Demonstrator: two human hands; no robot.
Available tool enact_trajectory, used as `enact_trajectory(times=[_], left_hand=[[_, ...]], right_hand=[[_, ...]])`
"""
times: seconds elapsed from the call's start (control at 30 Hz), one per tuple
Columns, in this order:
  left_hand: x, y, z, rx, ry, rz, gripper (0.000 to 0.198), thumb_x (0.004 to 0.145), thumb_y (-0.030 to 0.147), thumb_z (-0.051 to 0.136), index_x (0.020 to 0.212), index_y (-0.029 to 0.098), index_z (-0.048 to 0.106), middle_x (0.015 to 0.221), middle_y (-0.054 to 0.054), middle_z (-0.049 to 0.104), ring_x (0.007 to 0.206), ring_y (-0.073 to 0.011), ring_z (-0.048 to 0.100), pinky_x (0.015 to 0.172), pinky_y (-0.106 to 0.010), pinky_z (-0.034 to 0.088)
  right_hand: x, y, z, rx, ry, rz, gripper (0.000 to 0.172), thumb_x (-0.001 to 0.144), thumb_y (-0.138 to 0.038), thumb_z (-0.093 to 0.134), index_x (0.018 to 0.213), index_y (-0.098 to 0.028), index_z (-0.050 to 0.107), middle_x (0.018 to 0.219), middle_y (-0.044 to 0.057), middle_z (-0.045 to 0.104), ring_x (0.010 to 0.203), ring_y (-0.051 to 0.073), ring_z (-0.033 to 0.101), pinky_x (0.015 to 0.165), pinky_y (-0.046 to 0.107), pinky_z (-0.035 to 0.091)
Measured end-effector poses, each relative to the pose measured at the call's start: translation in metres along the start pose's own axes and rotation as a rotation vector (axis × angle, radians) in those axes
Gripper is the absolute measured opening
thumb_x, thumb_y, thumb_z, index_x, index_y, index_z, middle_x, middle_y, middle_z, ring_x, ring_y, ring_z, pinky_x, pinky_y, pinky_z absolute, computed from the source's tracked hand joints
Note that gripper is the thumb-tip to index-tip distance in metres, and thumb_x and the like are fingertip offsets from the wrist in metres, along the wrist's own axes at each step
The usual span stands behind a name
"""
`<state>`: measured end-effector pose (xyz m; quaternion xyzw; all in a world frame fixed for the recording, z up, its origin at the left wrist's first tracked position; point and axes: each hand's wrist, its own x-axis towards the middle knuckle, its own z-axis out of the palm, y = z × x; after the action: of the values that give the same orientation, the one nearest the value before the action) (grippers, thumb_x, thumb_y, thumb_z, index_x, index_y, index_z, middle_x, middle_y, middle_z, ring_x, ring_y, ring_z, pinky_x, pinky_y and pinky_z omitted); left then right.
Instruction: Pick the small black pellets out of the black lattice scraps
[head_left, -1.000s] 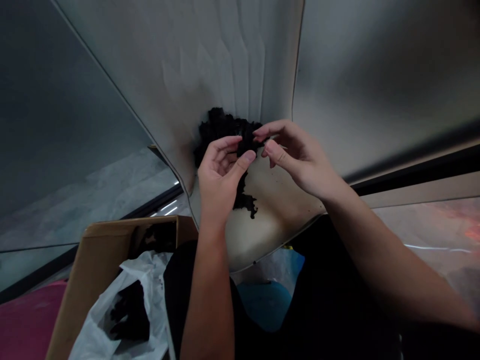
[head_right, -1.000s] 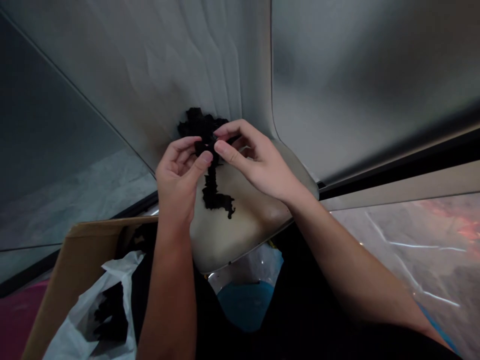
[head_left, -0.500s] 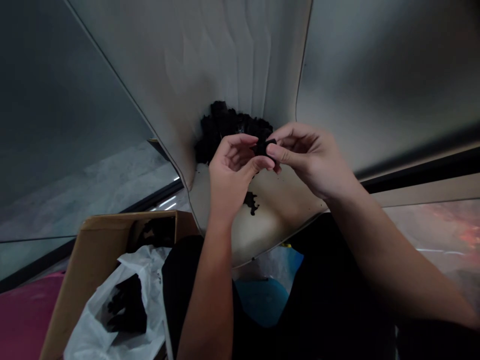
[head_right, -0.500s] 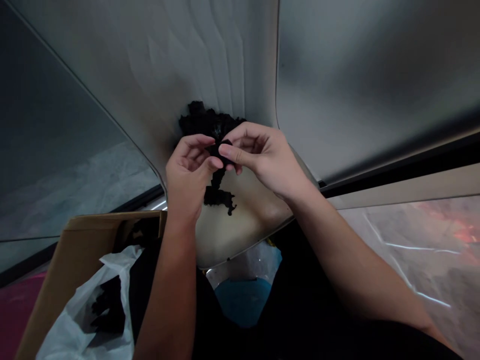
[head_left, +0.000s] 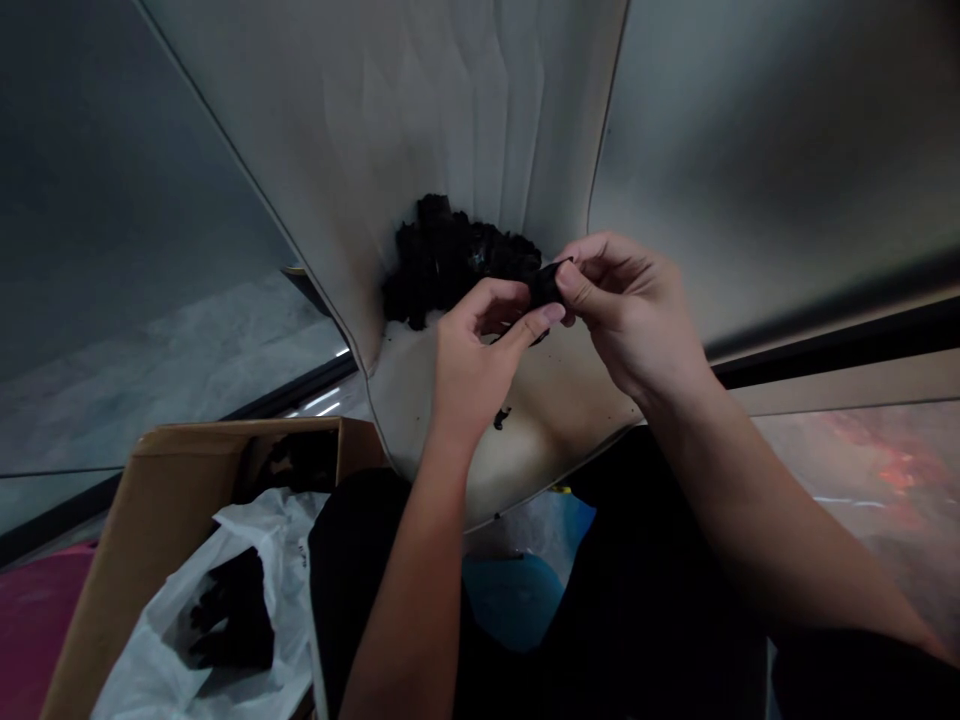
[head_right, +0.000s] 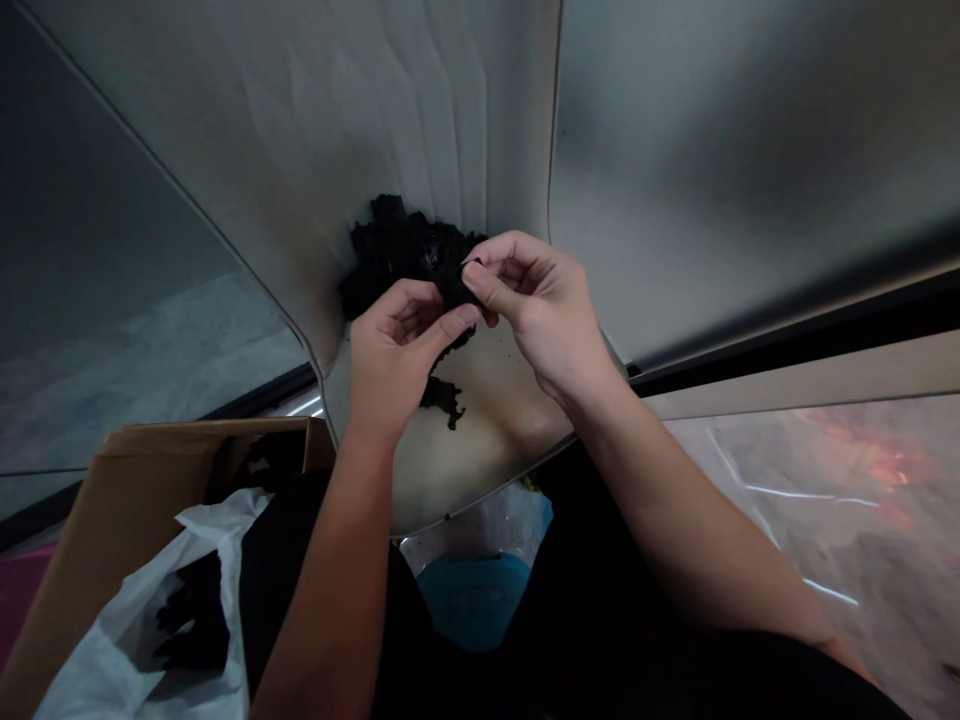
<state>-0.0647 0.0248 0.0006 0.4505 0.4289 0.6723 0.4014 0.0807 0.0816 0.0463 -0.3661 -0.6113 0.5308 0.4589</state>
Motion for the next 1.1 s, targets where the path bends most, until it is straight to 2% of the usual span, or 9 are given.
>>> enact_trajectory(times=[0.3,0.4,0.5,0.57,0.67,0.8,0.9,1.0,1.1], left_hand=[[-0.002,0.0,0.005,-0.029,0.045,0.036,0.017,0.098,0.032,0.094,0.09,0.027,0.08,0.087,0.003,0.084,0.087,-0.0179,0.081,0.083,-0.031,0.065],[-0.001,0.0,0.003,0.02,0.086,0.052,0.016,0.101,0.024,0.087,0.088,0.025,0.078,0.085,0.003,0.082,0.085,-0.0161,0.079,0.081,-0.028,0.061],[-0.001,-0.001,-0.001,0.08,0.089,0.063,0.015,0.1,0.019,0.085,0.088,0.024,0.078,0.086,0.003,0.079,0.086,-0.0152,0.076,0.082,-0.026,0.059],[-0.002,-0.001,-0.003,0.096,0.064,0.064,0.013,0.1,0.019,0.084,0.09,0.023,0.077,0.089,0.002,0.079,0.088,-0.0157,0.075,0.083,-0.026,0.059],[-0.003,0.0,-0.005,0.093,0.016,0.054,0.01,0.103,0.019,0.079,0.093,0.023,0.077,0.095,0.001,0.08,0.094,-0.0166,0.076,0.087,-0.027,0.06],[-0.004,0.003,-0.005,0.086,-0.01,-0.004,0.011,0.109,0.027,0.072,0.1,0.023,0.078,0.105,-0.002,0.084,0.103,-0.0189,0.078,0.093,-0.029,0.061],[-0.003,0.004,-0.004,0.002,-0.027,-0.075,0.01,0.107,0.033,0.079,0.103,0.024,0.079,0.105,-0.002,0.085,0.102,-0.0185,0.08,0.092,-0.029,0.061],[-0.002,0.003,-0.004,-0.032,0.013,-0.101,0.018,0.101,0.036,0.087,0.093,0.023,0.076,0.09,0.002,0.081,0.088,-0.0158,0.075,0.083,-0.027,0.057],[-0.001,0.003,-0.007,0.034,0.071,-0.091,0.025,0.101,0.033,0.088,0.083,0.022,0.073,0.077,0.004,0.073,0.078,-0.0137,0.067,0.074,-0.025,0.051]], right_hand=[[0.0,0.007,-0.003,0.019,-0.024,0.018,0.046,0.09,-0.066,0.096,0.095,-0.027,0.071,0.088,0.001,0.06,0.073,0.017,0.055,0.064,0.033,0.052],[0.001,0.003,-0.009,-0.014,-0.096,-0.074,0.037,0.1,-0.062,0.087,0.114,-0.029,0.079,0.103,0.002,0.071,0.081,0.016,0.061,0.068,0.031,0.055],[0.0,-0.001,-0.017,-0.174,-0.228,-0.14,0.036,0.11,-0.058,0.075,0.132,-0.031,0.083,0.122,0.004,0.078,0.091,0.017,0.066,0.074,0.031,0.056],[-0.001,-0.001,-0.02,-0.266,-0.249,-0.113,0.033,0.107,-0.054,0.081,0.13,-0.03,0.085,0.112,0.003,0.079,0.088,0.017,0.066,0.072,0.032,0.053],[0.0,0.003,-0.021,-0.254,-0.198,-0.086,0.035,0.095,-0.051,0.097,0.12,-0.029,0.086,0.103,0.003,0.079,0.085,0.017,0.068,0.069,0.033,0.05],[0.004,0.008,-0.019,-0.155,-0.141,-0.12,0.039,0.081,-0.047,0.108,0.107,-0.028,0.085,0.108,0.003,0.079,0.098,0.019,0.071,0.078,0.032,0.058],[0.003,0.006,-0.019,-0.145,-0.105,-0.146,0.043,0.075,-0.037,0.112,0.108,-0.029,0.085,0.102,0.0,0.078,0.091,0.017,0.069,0.079,0.031,0.06],[-0.001,0.0,-0.021,-0.21,-0.15,-0.159,0.047,0.08,-0.03,0.108,0.122,-0.032,0.087,0.105,0.0,0.079,0.093,0.017,0.071,0.081,0.031,0.06],[-0.006,-0.008,-0.022,-0.285,-0.252,-0.165,0.033,0.096,-0.035,0.096,0.128,-0.034,0.089,0.114,0.002,0.082,0.102,0.019,0.074,0.088,0.033,0.061]])
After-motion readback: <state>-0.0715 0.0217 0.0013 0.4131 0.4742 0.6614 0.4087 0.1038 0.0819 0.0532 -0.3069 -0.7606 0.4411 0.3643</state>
